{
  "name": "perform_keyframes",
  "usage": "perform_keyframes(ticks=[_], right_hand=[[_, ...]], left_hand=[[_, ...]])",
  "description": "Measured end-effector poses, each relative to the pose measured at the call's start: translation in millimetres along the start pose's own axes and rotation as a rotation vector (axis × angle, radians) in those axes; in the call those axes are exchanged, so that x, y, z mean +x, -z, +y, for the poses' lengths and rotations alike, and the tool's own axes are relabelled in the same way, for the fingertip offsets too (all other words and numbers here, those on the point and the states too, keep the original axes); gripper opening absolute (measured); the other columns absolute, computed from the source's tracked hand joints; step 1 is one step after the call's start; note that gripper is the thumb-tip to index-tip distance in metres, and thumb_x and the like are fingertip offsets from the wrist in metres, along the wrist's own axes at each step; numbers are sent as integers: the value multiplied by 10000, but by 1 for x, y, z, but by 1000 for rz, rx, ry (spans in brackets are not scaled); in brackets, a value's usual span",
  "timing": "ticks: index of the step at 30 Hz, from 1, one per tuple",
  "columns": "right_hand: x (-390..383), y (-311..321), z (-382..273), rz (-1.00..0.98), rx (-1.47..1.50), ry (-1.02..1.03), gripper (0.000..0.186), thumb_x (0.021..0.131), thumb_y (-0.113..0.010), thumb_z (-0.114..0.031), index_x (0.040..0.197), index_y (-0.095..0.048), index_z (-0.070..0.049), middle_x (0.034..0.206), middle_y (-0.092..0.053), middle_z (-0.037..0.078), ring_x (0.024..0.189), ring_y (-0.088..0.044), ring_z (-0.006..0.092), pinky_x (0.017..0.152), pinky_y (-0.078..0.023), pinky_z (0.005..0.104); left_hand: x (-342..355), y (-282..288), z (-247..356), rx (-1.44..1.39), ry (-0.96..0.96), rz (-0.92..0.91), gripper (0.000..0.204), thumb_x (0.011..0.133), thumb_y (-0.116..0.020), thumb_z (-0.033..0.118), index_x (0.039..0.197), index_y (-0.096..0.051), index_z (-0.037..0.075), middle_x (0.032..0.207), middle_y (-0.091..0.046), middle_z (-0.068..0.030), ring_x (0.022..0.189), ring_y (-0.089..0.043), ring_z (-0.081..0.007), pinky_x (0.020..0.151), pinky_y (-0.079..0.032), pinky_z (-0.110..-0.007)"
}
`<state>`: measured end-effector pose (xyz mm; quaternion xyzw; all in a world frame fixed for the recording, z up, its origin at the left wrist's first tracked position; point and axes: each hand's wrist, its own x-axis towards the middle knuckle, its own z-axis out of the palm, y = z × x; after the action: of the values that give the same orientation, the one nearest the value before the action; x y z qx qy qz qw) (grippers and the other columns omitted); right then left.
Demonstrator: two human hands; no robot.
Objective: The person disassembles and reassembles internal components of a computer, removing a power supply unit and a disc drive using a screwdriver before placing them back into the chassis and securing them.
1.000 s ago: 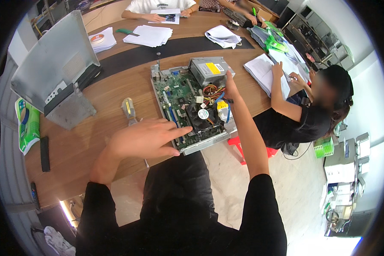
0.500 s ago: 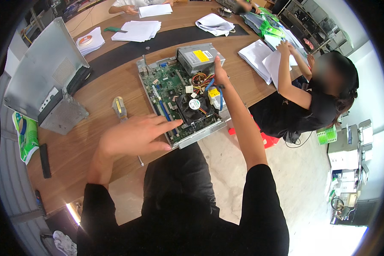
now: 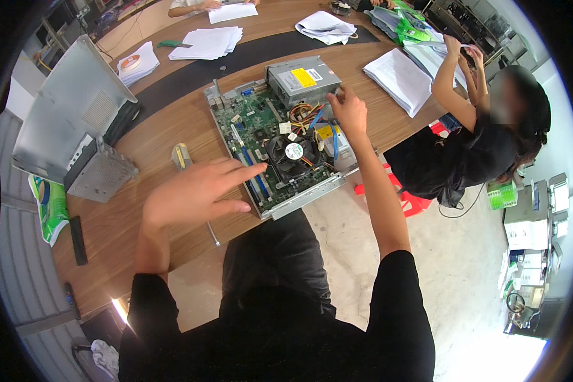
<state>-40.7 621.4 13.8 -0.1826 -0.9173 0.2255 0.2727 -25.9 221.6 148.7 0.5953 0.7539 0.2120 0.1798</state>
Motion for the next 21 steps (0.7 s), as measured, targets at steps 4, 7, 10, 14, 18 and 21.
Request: perform_keyframes(ticks=[4,7,10,14,18,21], right_hand=[[-12,-6,-10,168,-289,221,667,843,-708,-426,1329,-491,-26,1152,-603,217,1022,-608,411,860,-500,462],[-11,-9,-14,80,-215,155,741,849,-704,-429,1386,-425,-2,1145,-605,243,1014,-612,421,860,-501,464],[-16,-17,-9,44,-129,96,845,861,-691,-433,1462,-299,14,1134,-608,255,1019,-612,421,859,-501,470],[-17,-24,-6,73,-45,189,916,867,-680,-446,1498,-206,19,1131,-611,259,1024,-613,421,853,-503,472],[-15,-20,-5,76,-52,163,927,852,-691,-455,1490,-222,28,1134,-611,255,1023,-613,419,856,-502,470],[-16,-25,-4,119,-31,163,909,846,-697,-448,1482,-249,23,1136,-613,251,1028,-613,415,857,-503,470]], left_hand=[[10,-7,-8,-46,-52,252,557,891,-682,273,1390,-509,95,1146,-602,-166,1062,-588,-343,915,-474,-404],[17,-3,-9,-95,7,483,445,892,-692,182,1307,-588,59,1270,-606,-161,1175,-580,-305,1005,-444,-381],[24,6,-25,-130,45,570,401,910,-668,147,1289,-596,35,1254,-628,-145,1171,-591,-264,1018,-435,-370],[69,13,-77,-328,123,597,362,957,-623,166,1279,-593,4,1203,-661,-119,1161,-594,-200,1010,-448,-347],[146,11,-125,-263,256,494,560,936,-669,289,1363,-497,-31,1234,-639,-153,1127,-616,-209,954,-493,-330],[186,0,-146,20,218,520,838,870,-725,425,1456,-354,-47,1377,-512,-239,1143,-615,-271,959,-494,-349]])
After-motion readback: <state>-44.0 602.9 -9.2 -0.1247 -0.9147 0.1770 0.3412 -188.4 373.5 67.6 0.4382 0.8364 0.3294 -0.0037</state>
